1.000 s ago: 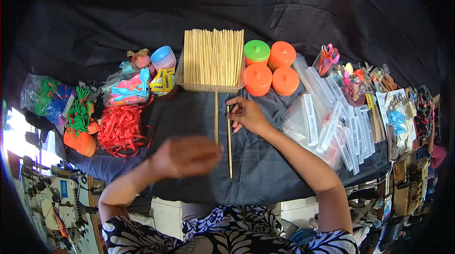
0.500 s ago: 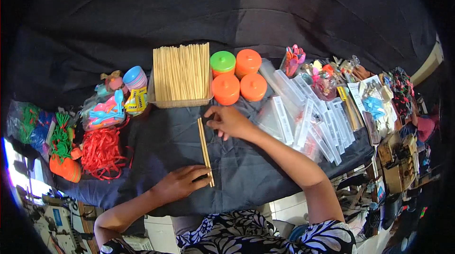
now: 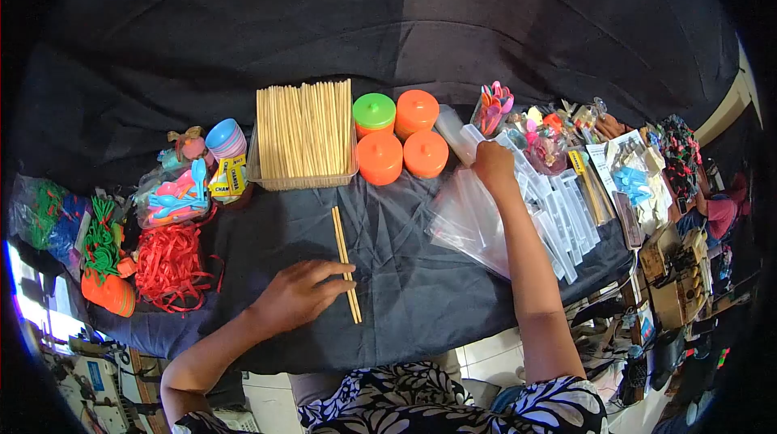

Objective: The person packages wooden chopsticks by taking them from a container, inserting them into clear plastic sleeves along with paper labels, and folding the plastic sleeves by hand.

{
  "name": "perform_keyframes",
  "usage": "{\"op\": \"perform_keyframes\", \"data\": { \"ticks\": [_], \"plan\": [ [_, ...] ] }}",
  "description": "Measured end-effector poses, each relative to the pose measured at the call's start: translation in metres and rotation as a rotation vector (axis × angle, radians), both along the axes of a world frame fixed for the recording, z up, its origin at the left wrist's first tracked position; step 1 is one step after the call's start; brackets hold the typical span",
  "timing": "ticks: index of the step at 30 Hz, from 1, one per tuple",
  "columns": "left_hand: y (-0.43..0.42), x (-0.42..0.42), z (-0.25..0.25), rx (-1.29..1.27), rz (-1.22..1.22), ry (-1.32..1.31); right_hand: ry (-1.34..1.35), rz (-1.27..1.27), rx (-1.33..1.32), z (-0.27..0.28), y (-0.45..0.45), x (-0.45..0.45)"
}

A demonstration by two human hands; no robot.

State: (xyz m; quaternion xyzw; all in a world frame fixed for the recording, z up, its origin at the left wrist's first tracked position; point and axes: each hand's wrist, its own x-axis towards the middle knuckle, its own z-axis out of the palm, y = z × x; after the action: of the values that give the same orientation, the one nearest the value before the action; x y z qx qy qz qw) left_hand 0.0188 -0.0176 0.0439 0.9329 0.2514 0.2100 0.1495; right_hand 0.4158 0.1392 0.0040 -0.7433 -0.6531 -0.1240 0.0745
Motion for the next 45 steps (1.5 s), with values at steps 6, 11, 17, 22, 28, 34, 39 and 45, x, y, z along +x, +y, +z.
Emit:
{"op": "perform_keyframes", "data": {
  "ticks": [6,11,17,22,28,34,39,45],
  "plan": [
    [0.015,0.006,-0.015,-0.094,0.087,-0.087,-0.069,0.017,0.077,0.004,-0.002,0.0],
    [0.016,0.001,-0.026,-0.135,0.088,-0.091,-0.085,0.024,0.107,0.0,-0.003,0.001],
    [0.018,-0.001,-0.026,-0.195,0.119,-0.115,0.019,-0.021,0.098,-0.003,0.003,0.01],
    [0.019,-0.001,-0.025,-0.257,0.121,-0.173,0.146,0.01,0.043,0.02,-0.002,0.014],
    [0.027,-0.006,-0.023,-0.431,0.235,-0.362,0.481,0.321,0.134,0.093,-0.044,-0.04],
    [0.038,-0.013,-0.032,-1.117,0.181,-0.74,1.41,0.798,-0.809,0.106,-0.095,-0.132],
    [0.039,-0.019,-0.035,-1.255,0.057,-1.051,1.559,0.915,-1.017,0.051,-0.092,-0.178],
    [0.057,-0.043,-0.03,-0.934,0.375,-1.058,1.596,0.787,-1.107,0.022,-0.086,-0.186]
  ]
}}
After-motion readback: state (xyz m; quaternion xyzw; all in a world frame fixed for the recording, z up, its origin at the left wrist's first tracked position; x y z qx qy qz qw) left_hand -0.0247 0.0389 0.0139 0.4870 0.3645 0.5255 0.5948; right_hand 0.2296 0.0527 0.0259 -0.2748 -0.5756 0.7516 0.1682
